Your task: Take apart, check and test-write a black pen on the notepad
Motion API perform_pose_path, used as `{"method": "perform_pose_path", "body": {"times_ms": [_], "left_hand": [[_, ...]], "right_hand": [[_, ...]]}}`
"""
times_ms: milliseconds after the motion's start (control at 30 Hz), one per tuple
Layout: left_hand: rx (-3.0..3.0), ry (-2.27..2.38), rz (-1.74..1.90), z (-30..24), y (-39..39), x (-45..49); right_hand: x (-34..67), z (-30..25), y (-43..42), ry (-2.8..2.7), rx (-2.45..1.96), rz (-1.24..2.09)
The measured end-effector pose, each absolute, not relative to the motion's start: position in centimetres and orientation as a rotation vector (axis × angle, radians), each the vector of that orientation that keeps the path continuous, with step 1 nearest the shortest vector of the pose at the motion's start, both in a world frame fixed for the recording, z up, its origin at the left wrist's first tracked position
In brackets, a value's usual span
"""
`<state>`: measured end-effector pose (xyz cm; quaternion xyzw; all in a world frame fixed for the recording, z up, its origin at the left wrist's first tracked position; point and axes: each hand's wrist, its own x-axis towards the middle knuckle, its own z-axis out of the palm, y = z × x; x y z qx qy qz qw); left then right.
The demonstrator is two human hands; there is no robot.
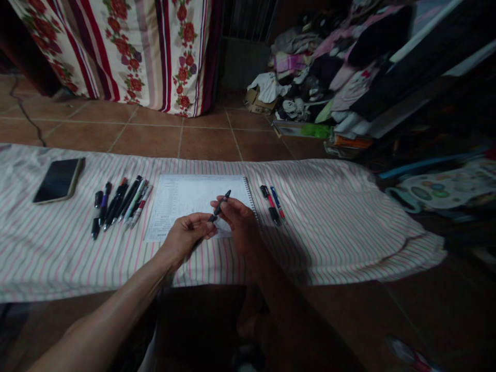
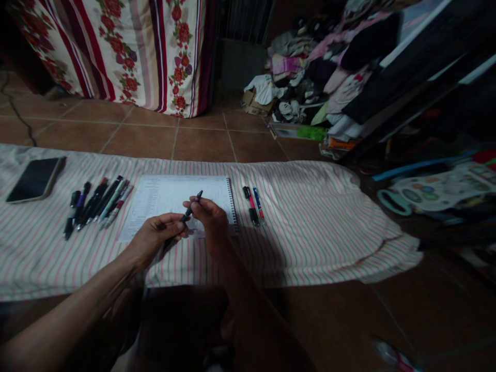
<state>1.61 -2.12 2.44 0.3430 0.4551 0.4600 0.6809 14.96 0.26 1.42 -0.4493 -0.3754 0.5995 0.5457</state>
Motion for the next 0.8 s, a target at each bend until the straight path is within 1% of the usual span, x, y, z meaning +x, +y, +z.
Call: {"method": "perform_pose_path", "body": {"times_ms": [267,800], "left_hand": [[0.723,0.994,0.996,2.6,-2.2,1.7],[0.721,0.936,1.044,1.8,-1.9,2.7]], "right_hand": [[14.9,1.5,0.4,-0.881,-1.065,1.411],[14.5,1.4,0.4,-1.006,-1.115,1.376]]}}
